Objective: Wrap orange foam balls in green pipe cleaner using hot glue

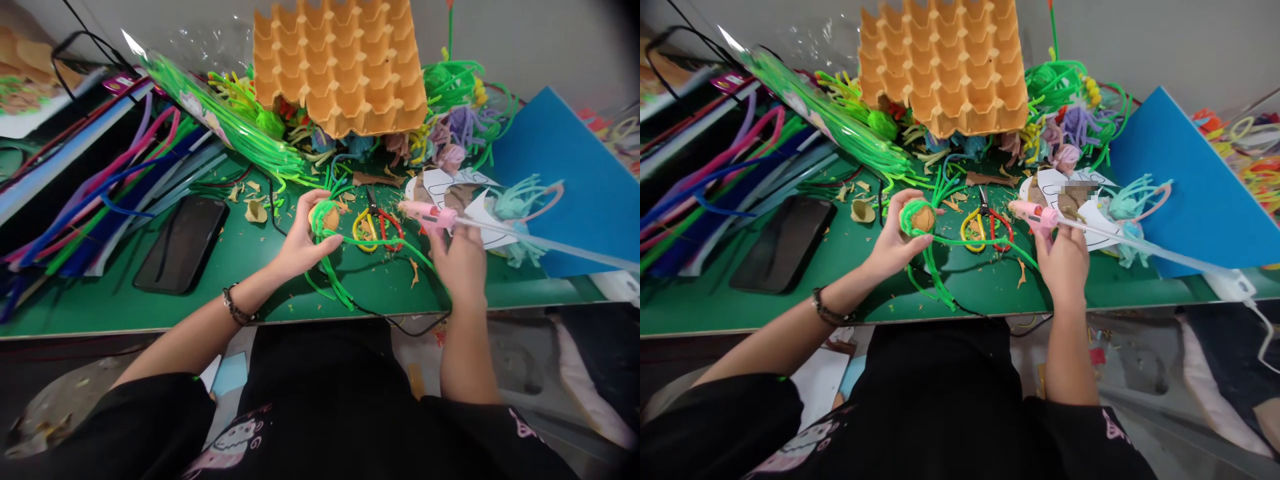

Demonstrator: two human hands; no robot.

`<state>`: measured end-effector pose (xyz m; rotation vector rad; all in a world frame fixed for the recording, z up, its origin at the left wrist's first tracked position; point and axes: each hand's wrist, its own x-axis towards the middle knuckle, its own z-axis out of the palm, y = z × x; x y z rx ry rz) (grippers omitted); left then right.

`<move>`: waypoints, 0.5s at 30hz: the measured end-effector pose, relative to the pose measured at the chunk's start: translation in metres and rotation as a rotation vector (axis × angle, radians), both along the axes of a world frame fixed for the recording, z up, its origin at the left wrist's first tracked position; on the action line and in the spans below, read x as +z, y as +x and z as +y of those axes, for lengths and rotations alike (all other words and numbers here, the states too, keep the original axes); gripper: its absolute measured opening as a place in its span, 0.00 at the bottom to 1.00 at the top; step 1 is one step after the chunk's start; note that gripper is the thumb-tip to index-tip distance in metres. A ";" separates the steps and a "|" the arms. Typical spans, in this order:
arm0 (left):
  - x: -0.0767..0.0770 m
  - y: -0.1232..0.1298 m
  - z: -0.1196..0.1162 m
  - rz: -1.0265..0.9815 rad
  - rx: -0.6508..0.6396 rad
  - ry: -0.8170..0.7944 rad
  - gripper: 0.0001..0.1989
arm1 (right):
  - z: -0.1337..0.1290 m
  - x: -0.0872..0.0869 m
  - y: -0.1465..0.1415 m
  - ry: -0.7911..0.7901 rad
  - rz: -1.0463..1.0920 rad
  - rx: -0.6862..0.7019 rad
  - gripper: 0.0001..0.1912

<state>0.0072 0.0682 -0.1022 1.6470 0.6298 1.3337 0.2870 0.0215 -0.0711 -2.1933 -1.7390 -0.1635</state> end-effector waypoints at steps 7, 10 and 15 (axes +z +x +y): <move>0.004 -0.002 -0.001 0.052 0.040 -0.080 0.29 | -0.021 0.023 -0.003 0.058 -0.140 -0.151 0.25; 0.006 -0.002 -0.003 0.081 0.028 -0.098 0.28 | -0.029 0.026 -0.006 0.035 -0.111 -0.147 0.17; 0.008 -0.001 -0.005 0.178 0.033 -0.129 0.27 | -0.035 0.027 -0.038 0.136 0.133 0.269 0.08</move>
